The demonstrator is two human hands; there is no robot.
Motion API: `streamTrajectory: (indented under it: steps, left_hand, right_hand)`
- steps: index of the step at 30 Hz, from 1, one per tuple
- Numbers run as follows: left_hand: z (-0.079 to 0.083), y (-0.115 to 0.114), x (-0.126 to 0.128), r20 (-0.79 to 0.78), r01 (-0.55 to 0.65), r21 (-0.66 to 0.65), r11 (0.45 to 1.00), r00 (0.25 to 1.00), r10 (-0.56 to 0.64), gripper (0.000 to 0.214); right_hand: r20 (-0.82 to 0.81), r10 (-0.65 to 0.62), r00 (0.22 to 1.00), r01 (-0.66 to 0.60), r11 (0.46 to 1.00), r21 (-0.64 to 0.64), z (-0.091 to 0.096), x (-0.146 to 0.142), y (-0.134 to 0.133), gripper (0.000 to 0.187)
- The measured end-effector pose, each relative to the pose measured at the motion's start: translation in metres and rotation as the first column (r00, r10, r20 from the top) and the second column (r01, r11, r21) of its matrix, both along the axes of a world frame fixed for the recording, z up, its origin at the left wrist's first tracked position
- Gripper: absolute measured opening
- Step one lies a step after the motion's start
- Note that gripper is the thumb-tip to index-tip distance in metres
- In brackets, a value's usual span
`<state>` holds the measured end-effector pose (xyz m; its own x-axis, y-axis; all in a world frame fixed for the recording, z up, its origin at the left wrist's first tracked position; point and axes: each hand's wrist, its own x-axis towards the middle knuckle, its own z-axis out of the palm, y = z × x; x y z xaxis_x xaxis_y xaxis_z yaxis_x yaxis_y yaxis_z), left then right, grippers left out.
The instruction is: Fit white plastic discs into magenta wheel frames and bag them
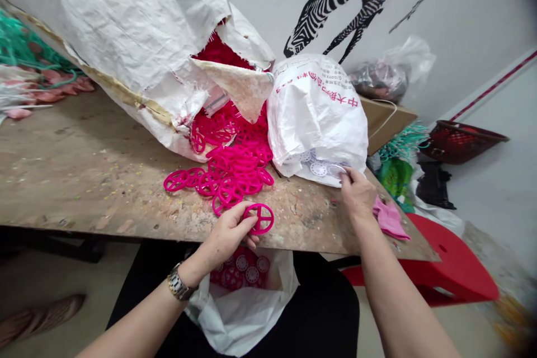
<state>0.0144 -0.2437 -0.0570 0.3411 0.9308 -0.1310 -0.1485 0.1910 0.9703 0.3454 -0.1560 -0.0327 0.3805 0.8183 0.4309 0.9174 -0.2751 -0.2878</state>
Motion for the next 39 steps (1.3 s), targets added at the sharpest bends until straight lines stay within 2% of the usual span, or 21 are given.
streamTrajectory:
  steps: [3, 5, 7, 10, 13, 17, 24, 27, 28, 30, 32, 34, 37, 39]
  left_hand:
    - [0.001, 0.003, 0.002, 0.005, -0.007, -0.056, 0.998, 1.0, 0.008, 0.039]
    - [0.004, 0.003, 0.003, 0.023, -0.01, -0.107, 0.994, 1.0, 0.012, 0.04]
    - [0.009, 0.001, 0.003, 0.07, -0.001, -0.166, 0.986, 0.997, 0.013, 0.04]
    - [0.016, -0.004, 0.002, 0.185, 0.076, -0.248, 0.966, 0.982, -0.03, 0.036]
    - [0.018, -0.009, 0.0, 0.291, 0.168, -0.293, 0.941, 0.953, -0.079, 0.031]
    - [0.015, -0.011, -0.002, 0.359, 0.203, -0.301, 0.932, 0.929, -0.086, 0.031]
    - [0.012, -0.015, 0.0, 0.344, 0.208, -0.274, 0.939, 0.933, -0.106, 0.035]
    - [0.011, -0.016, 0.001, 0.276, 0.154, -0.23, 0.961, 0.957, -0.087, 0.038]
    - [0.01, -0.016, 0.002, 0.249, 0.135, -0.206, 0.969, 0.965, -0.081, 0.039]
    - [0.009, -0.017, 0.002, 0.185, 0.113, -0.142, 0.983, 0.979, -0.086, 0.038]
    - [0.008, -0.018, 0.002, 0.118, 0.118, -0.074, 0.99, 0.987, -0.109, 0.036]
    - [0.008, -0.019, 0.003, 0.068, 0.143, -0.019, 0.99, 0.988, -0.141, 0.034]
    - [0.006, -0.022, 0.003, 0.055, 0.169, 0.028, 0.985, 0.984, -0.17, 0.034]
    - [0.005, -0.023, 0.004, 0.059, 0.176, 0.044, 0.983, 0.982, -0.178, 0.034]
  right_hand:
    - [-0.176, 0.193, 0.965, -0.155, 0.965, 0.213, 0.003, -0.032, -0.034, 0.034]
    - [-0.244, 0.317, 0.917, -0.242, 0.925, 0.292, 0.005, -0.057, -0.06, 0.026]
    - [-0.243, 0.471, 0.848, -0.375, 0.858, 0.351, 0.007, -0.081, -0.085, 0.017]
    - [-0.191, 0.678, 0.71, -0.558, 0.707, 0.435, 0.006, -0.108, -0.111, 0.015]
    - [-0.092, 0.774, 0.626, -0.673, 0.596, 0.439, 0.0, -0.123, -0.123, 0.025]
    - [0.046, 0.789, 0.613, -0.735, 0.548, 0.4, -0.012, -0.129, -0.127, 0.036]
    - [0.051, 0.789, 0.613, -0.745, 0.554, 0.372, -0.017, -0.137, -0.132, 0.043]
    - [-0.02, 0.815, 0.579, -0.758, 0.548, 0.354, -0.016, -0.143, -0.137, 0.045]
    - [-0.075, 0.813, 0.578, -0.743, 0.562, 0.364, -0.016, -0.144, -0.14, 0.045]
    - [-0.239, 0.762, 0.602, -0.656, 0.642, 0.396, -0.015, -0.147, -0.143, 0.041]
    - [-0.441, 0.654, 0.614, -0.524, 0.756, 0.392, -0.014, -0.148, -0.144, 0.034]
    - [-0.61, 0.549, 0.572, -0.431, 0.833, 0.346, -0.012, -0.149, -0.142, 0.026]
    - [-0.742, 0.477, 0.472, -0.433, 0.858, 0.276, -0.01, -0.151, -0.138, 0.021]
    - [-0.772, 0.456, 0.442, -0.453, 0.857, 0.247, -0.008, -0.152, -0.136, 0.022]
